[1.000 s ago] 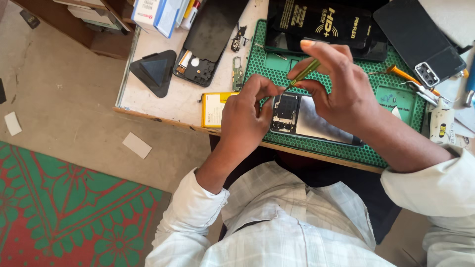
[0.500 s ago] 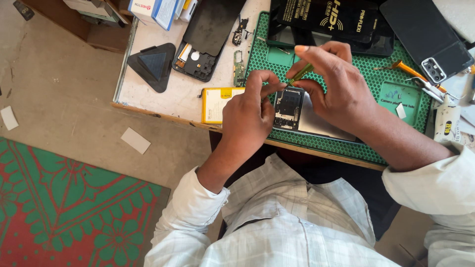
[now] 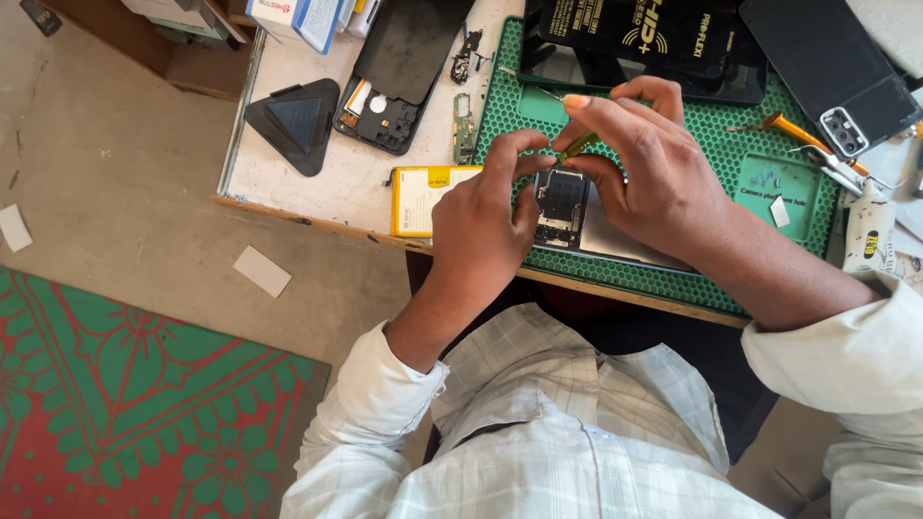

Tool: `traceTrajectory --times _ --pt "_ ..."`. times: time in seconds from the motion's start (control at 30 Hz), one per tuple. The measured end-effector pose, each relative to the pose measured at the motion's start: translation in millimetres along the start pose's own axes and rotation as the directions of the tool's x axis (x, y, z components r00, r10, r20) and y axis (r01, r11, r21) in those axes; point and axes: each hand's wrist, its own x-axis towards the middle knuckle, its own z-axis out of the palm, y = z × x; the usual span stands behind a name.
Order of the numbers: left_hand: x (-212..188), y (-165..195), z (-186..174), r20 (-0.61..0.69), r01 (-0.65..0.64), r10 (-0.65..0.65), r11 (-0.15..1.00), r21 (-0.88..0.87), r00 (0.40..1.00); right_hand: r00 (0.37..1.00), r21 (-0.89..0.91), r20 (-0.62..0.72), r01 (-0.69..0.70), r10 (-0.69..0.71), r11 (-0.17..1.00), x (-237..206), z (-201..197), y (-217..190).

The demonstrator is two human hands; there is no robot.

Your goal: The person uses a green screwdriver to remove screws from a disassembled smartphone, then applies glue from a tube to the phone's internal frame. The person secures the phone with rubber bands and inspects the assembly.

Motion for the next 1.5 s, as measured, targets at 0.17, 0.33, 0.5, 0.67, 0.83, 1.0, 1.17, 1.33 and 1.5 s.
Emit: traceTrajectory --times 0.17,0.33,0.5,0.67,0.83,1.0,1.17,1.33,1.5 --pt "-0.3 2.2 -1.3 -0.017 -0.027 0.027 0.999 0.039 0.999 1.000 -0.021 -0.007 0.013 -0.013 1.000 1.4 -0.3 -0.7" --pt "-2.1 3.9 -1.4 -0.075 -0.090 0.099 0.989 0.119 0.992 0.999 -0.034 -0.045 -0.019 0.018 0.999 8.2 -0.6 -0.6" --pt "-0.2 4.1 -3.5 -0.022 -0.073 0.078 0.981 0.177 0.997 0.999 0.053 -0.023 -0.040 0.042 0.998 14.5 1.4 1.0" --pt "1.9 4.9 -6.6 -0.013 -0.059 0.063 0.978 0.200 0.998 0.997 0.087 0.032 -0.074 0.072 0.993 18.2 4.0 10.1" --pt "0.1 7.4 -6.7 -0.021 -0.075 0.081 0.979 0.191 0.997 0.995 0.227 0.007 -0.098 0.099 0.969 18.3 3.2 13.3" --pt "-0.2 8.1 -5.9 -0.041 -0.089 0.100 0.971 0.221 0.994 0.994 0.333 0.103 -0.054 0.021 0.941 23.3 -3.0 14.8" --pt "-1.1 7.7 -5.7 -0.039 -0.102 0.114 0.966 0.239 0.993 0.998 0.216 0.042 -0.048 0.040 0.975 25.3 0.6 13.2" --pt "-1.9 6.7 -4.3 -0.054 -0.091 0.107 0.967 0.237 0.993 0.991 0.405 0.129 -0.096 0.047 0.909 24.2 -0.8 13.5" --pt "-1.4 5.9 -3.5 -0.034 -0.102 0.114 0.963 0.251 0.993 0.992 0.185 -0.003 -0.127 0.130 0.974 33.4 2.6 8.5"
